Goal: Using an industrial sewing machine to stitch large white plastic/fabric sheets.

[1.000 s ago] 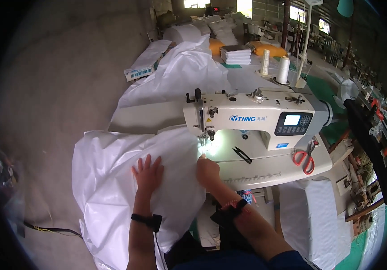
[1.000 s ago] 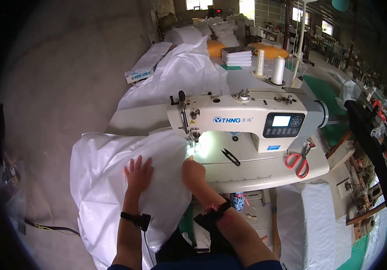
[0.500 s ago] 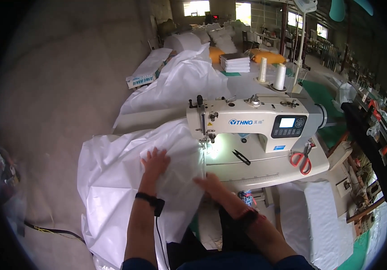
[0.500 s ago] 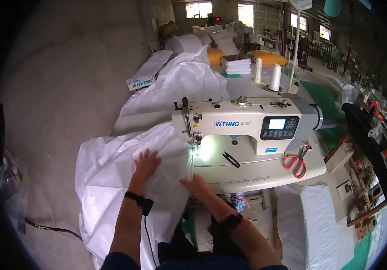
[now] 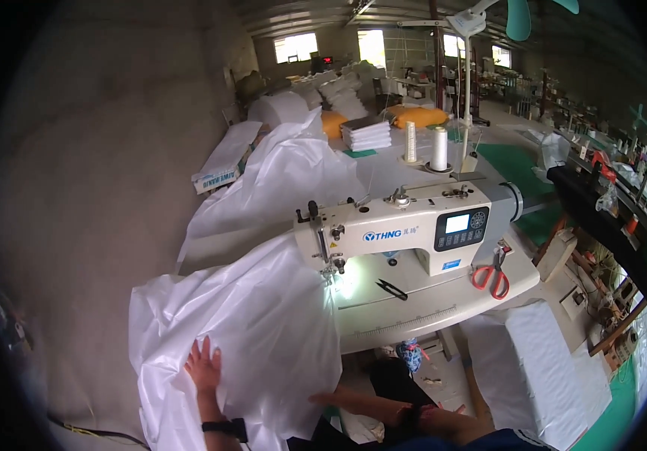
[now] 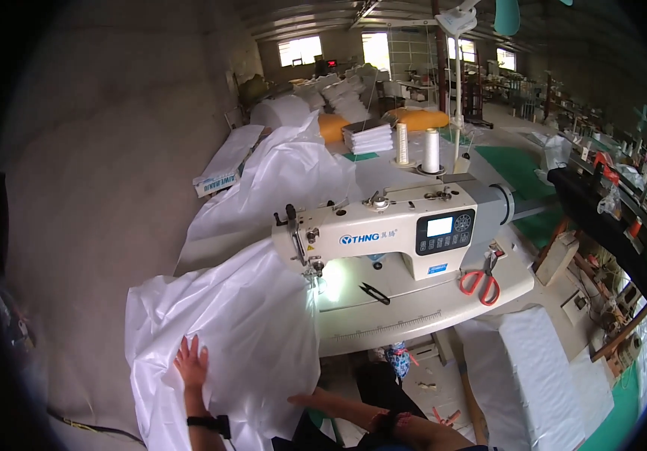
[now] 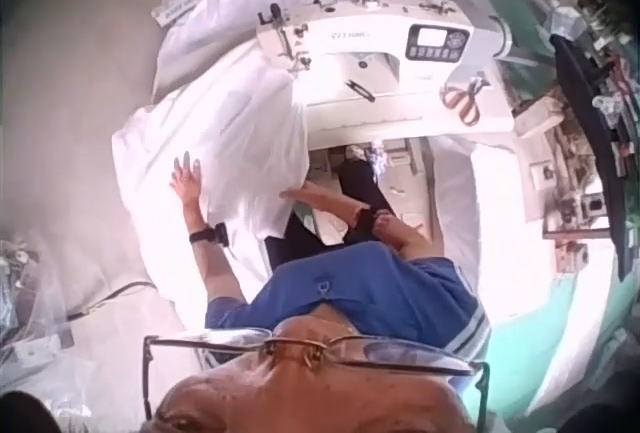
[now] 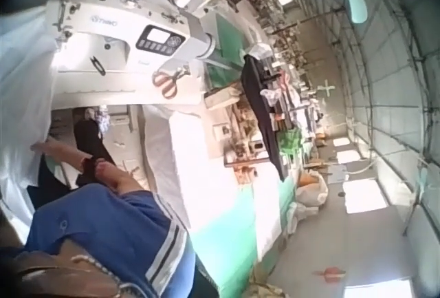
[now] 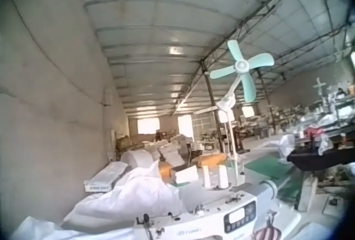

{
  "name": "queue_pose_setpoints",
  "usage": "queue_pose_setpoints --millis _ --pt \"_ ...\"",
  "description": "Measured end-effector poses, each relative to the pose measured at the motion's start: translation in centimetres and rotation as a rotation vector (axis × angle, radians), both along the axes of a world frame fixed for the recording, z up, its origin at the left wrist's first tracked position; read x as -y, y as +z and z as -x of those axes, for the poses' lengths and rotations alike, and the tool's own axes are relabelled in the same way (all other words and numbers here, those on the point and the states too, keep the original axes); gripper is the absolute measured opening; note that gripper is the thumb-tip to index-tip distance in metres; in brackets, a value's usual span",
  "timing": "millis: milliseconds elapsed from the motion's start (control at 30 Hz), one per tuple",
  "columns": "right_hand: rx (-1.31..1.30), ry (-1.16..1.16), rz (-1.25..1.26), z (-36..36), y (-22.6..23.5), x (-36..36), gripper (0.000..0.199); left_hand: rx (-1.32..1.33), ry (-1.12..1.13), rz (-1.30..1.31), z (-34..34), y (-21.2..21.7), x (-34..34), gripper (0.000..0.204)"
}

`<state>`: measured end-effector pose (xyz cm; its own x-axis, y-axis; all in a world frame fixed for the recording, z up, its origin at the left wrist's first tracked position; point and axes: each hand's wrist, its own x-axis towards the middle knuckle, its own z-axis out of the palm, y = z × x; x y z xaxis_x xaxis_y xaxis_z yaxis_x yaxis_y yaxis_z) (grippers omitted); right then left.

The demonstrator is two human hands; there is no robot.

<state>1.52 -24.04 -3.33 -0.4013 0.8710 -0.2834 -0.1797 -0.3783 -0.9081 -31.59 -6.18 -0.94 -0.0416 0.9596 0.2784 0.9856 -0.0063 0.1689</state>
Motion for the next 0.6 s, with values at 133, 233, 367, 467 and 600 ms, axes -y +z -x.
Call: queue_pose_setpoints --millis 133,233,367,467,600 --pt "0.051 0.208 0.022 -0.3 2.2 0.7 0.060 -0.119 -0.007 0.203 3.5 2.7 -7.1 0.059" --pt "-0.412 0.219 0.393 -2.5 1.0 4.4 0.058 -0.140 -0.054 0.267 4.3 4.0 -11.8 0.064" --pt "-0.052 -0.004 0.551 -3.1 -4.5 8.5 0.054 -0.149 -0.049 0.312 3.9 4.0 -15.4 0.065" --pt "0.225 0.008 0.469 -2.3 -7.6 8.8 0.056 -0.162 0.005 0.331 2.8 5.4 -15.3 0.060" --pt "0.309 0.060 0.392 -1.6 -7.1 8.7 0.058 -0.249 -0.005 0.150 -0.2 9.4 -9.5 0.046"
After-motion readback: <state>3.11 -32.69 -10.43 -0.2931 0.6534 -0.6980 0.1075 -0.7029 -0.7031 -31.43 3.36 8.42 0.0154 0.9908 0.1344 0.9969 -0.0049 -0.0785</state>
